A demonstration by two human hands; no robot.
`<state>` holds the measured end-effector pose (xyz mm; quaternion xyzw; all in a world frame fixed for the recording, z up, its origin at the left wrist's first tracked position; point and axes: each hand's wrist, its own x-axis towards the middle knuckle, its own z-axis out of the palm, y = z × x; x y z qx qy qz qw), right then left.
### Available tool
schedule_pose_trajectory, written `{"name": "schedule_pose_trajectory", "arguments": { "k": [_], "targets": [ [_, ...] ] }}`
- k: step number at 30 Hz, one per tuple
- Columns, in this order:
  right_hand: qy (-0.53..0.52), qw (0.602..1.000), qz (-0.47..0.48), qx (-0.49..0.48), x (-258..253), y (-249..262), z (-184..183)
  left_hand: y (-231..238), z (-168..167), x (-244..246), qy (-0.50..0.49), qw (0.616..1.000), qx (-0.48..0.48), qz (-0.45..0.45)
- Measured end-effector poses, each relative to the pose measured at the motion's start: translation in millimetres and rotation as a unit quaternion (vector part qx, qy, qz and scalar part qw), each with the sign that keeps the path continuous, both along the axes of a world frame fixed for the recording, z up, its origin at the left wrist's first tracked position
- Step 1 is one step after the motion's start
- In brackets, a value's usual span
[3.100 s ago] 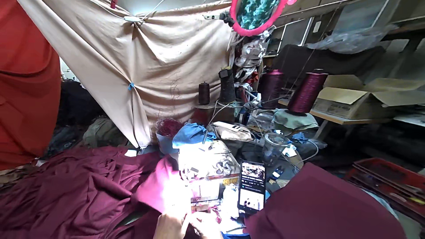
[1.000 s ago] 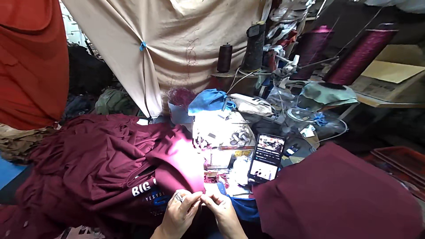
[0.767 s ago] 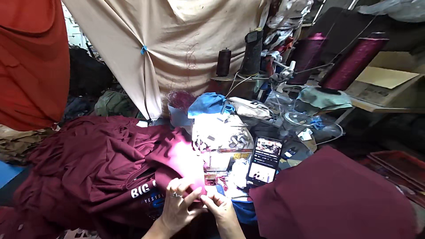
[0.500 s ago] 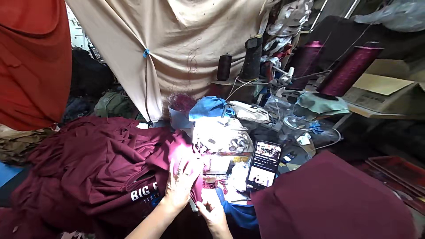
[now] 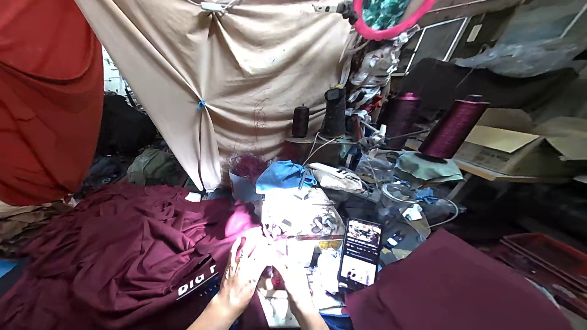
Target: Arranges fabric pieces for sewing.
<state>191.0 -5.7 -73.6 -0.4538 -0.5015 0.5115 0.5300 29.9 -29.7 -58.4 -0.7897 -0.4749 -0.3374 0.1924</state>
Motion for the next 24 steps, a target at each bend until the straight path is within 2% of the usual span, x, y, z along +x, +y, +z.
{"name": "schedule_pose_trajectory", "arguments": {
  "k": [4, 9, 11, 13, 16, 20, 23, 24],
  "targets": [
    [-0.001, 1.0, -0.015, 0.002, -8, 23, 9, 16, 4, -2, -0.044, 0.998, -0.012, -0.033],
    [-0.015, 0.999, -0.035, 0.002, -11, 30, 8, 22, 13, -2, -0.077, 0.992, -0.084, -0.048],
    [-0.015, 0.999, -0.035, 0.0, -10, 33, 4, 25, 16, 0, -0.054, 0.989, -0.135, -0.007],
    [-0.034, 0.998, -0.044, 0.004, -10, 33, 3, 31, 29, 7, -0.012, 0.97, -0.236, 0.06],
    [-0.024, 0.999, -0.028, 0.021, -8, 32, 0, 42, 47, 14, 0.006, 0.936, -0.333, 0.111],
    [0.03, 0.999, 0.011, 0.011, -5, 28, -2, 46, 44, 14, 0.032, 0.947, -0.298, 0.114],
    [-0.027, 0.994, -0.041, 0.098, -5, 34, -20, 36, 35, 7, 0.02, 0.969, -0.233, 0.079],
    [-0.07, 0.989, -0.048, 0.12, -2, 29, -15, 29, 30, 4, 0.0, 0.979, -0.195, 0.054]
  ]
}}
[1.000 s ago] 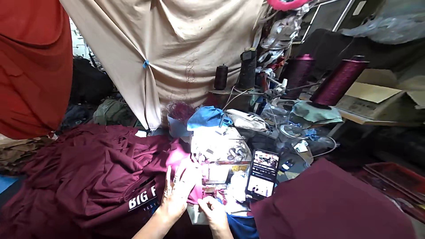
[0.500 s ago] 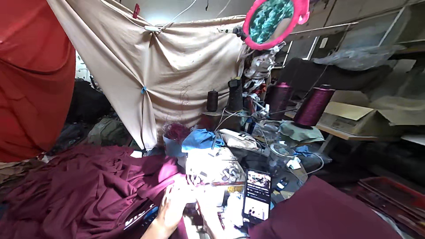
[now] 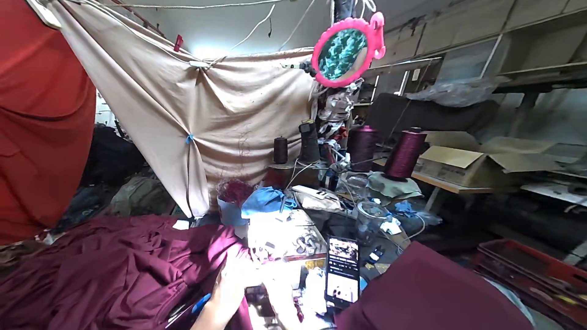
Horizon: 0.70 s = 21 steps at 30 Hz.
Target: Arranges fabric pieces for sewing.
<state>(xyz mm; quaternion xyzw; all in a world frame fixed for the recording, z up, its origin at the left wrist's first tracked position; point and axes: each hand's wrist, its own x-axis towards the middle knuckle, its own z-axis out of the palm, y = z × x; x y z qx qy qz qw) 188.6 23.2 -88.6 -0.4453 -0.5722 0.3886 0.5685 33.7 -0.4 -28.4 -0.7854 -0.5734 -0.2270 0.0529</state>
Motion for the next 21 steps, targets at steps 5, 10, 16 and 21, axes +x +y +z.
{"name": "schedule_pose_trajectory", "arguments": {
  "k": [5, 10, 16, 21],
  "targets": [
    [-0.202, 0.977, 0.038, 0.058, 9, -31, 28, -59, 14, 0, -0.094, 0.993, -0.013, -0.064],
    [-0.312, 0.944, 0.109, -0.007, 31, -41, 37, -97, 30, 11, -0.091, 0.991, -0.075, -0.063],
    [-0.284, 0.958, -0.044, 0.012, 41, -43, 39, -81, 10, 16, -0.087, 0.995, -0.035, 0.031],
    [-0.28, 0.952, 0.105, -0.059, 24, -70, 24, -134, 33, 41, -0.152, 0.981, 0.117, -0.035]
  ]
}}
